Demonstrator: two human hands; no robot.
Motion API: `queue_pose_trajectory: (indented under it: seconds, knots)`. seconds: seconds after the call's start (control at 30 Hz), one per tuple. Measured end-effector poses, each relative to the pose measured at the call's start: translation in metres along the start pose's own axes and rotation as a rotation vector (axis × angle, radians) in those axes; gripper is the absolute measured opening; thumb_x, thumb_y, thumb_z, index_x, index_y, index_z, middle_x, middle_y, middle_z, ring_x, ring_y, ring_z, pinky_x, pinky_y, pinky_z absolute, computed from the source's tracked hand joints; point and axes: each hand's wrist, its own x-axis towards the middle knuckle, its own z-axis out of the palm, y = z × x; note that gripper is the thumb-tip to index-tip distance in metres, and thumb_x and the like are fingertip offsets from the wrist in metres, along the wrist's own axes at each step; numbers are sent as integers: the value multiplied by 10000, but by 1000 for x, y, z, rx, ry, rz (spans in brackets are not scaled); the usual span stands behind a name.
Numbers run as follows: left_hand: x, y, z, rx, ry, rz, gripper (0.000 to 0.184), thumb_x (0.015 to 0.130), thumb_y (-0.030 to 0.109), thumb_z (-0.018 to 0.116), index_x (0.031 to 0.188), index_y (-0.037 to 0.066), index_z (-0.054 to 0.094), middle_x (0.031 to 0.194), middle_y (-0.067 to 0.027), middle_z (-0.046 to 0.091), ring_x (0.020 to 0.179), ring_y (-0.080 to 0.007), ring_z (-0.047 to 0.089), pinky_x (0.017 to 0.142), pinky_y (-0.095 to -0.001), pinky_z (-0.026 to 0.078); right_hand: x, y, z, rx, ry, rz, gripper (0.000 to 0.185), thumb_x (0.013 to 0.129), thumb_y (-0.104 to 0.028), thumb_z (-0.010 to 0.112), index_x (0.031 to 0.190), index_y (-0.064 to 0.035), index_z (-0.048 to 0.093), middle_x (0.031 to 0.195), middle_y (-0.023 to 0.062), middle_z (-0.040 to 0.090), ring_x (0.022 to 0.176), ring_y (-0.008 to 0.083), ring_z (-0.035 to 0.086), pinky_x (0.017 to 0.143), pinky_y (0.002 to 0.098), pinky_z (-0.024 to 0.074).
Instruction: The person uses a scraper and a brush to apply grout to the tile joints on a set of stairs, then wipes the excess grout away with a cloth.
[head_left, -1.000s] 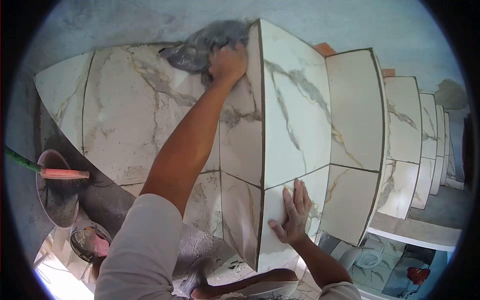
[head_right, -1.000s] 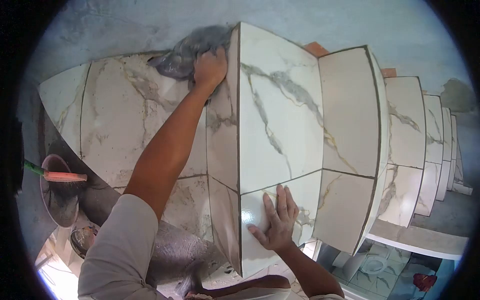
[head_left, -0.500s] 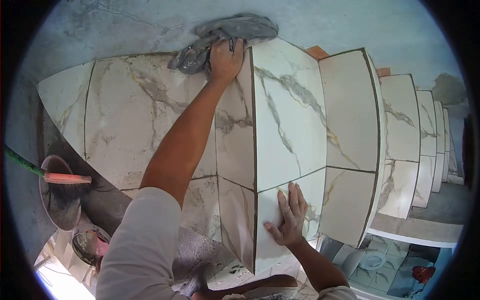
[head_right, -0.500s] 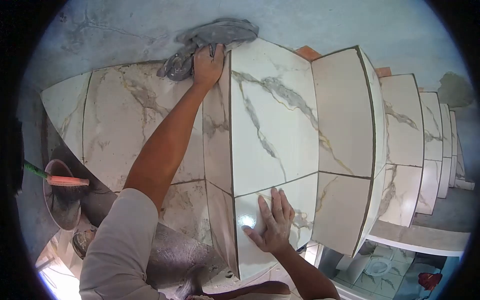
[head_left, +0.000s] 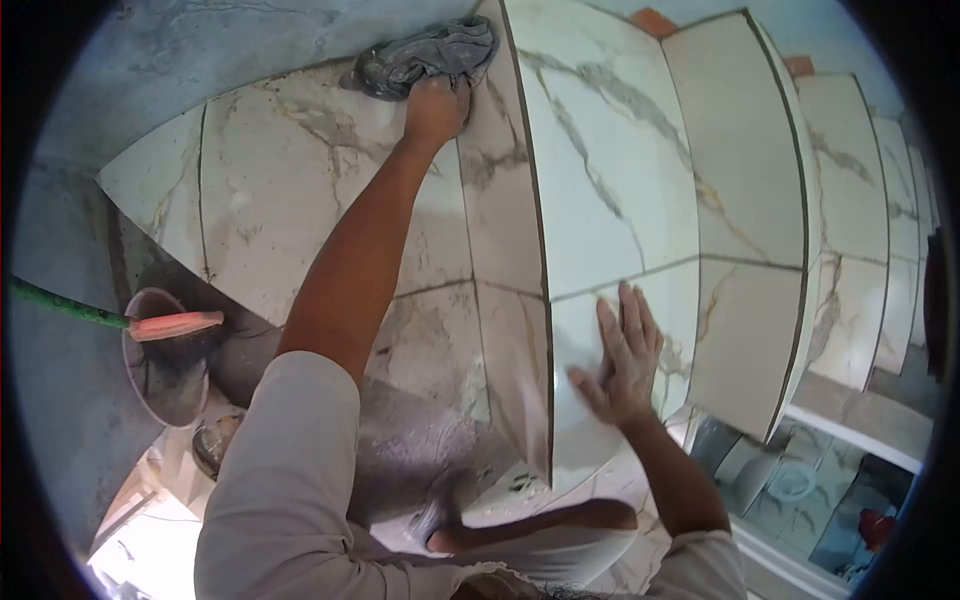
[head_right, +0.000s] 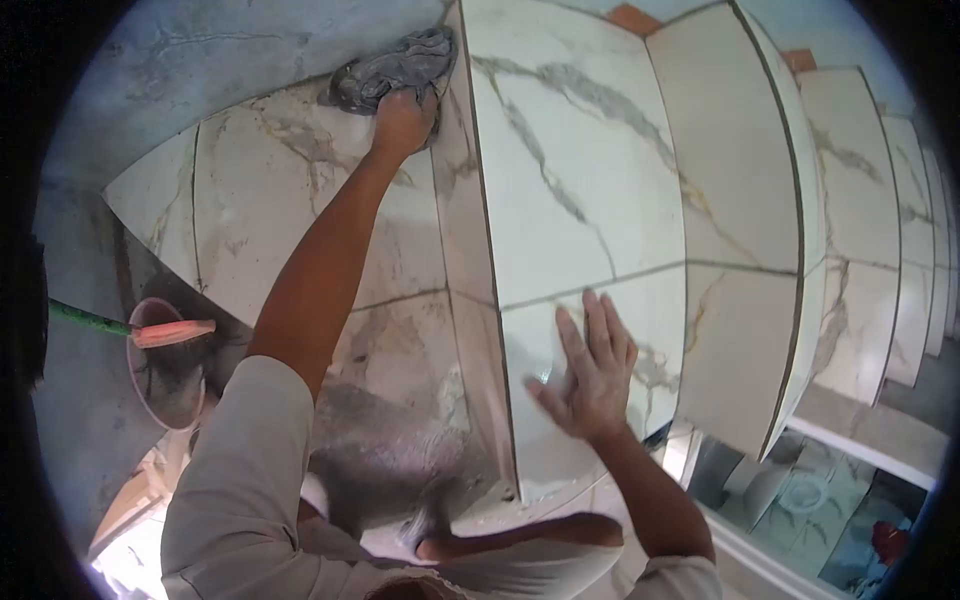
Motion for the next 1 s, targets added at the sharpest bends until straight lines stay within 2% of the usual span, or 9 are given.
queue_pose_trajectory:
  seconds: [0.2,0.33,0.5,0.67,0.7,0.73,0.77,0.93,1.0]
  knots:
    - [-145,74,-37,-130,37,-164,341,872,253,611,744,-62,646,699,-252,629,651,-419,610,663,-505,480,-2,-2,0,0,45,18,781,770,-474,695,1411,-99,453,1497,194,341,1358,395,322,1043,497,258]
    - [-321,162,-95,-315,-239,-316,424,858,204,583,1180,-70,549,1124,-302,576,1035,-484,539,951,-515,409,-7,-5,-1,-3,82,6,760,789,-487,678,1408,-103,460,1484,188,365,1349,386,343,1045,486,268]
    - [-421,211,-192,-601,-720,-473,385,843,92,567,1198,-50,516,1148,-291,563,1080,-476,522,931,-505,403,-6,-7,-3,-14,143,0,704,826,-496,639,1396,-115,481,1470,171,397,1336,367,376,1048,479,281]
    - [-333,210,-235,-612,-453,-910,375,867,118,561,1193,-64,521,1134,-297,560,1018,-424,563,892,-484,428,-11,-2,3,-41,203,23,675,832,-555,611,1371,-161,509,1453,108,435,1336,315,390,1049,459,305]
    - [-296,197,-234,-415,-407,-858,345,894,136,530,1164,-78,534,1151,-309,538,1013,-420,550,893,-474,419,-13,-4,3,-35,199,55,675,832,-555,611,1371,-161,509,1453,108,435,1336,315,390,1049,459,305]
    - [-290,164,-215,-226,-267,-348,371,924,186,511,1157,-103,519,1165,-318,519,1032,-427,523,921,-460,396,-14,-7,1,-37,201,51,666,838,-558,601,1369,-167,511,1453,102,435,1337,310,390,1051,461,305]
    - [-218,173,-220,-425,-377,-648,389,945,233,497,1106,-120,527,1118,-300,540,1002,-412,528,917,-446,393,-13,-6,0,-45,208,37,657,843,-561,592,1368,-172,513,1454,97,436,1338,304,390,1053,463,305]
    - [-121,101,-85,-1022,-325,-698,665,1001,505,384,1337,-66,434,1294,-158,512,1161,-235,489,1010,-326,359,-16,-3,9,-73,233,75,648,845,-596,567,1357,-200,525,1452,66,446,1342,278,390,1059,455,308]
    - [-142,110,-60,-983,-284,-712,726,991,529,370,1377,-86,367,1373,-210,435,1240,-290,424,1064,-335,290,-15,-1,13,-108,264,67,650,842,-610,560,1356,-214,528,1450,57,451,1335,268,401,1062,445,314]
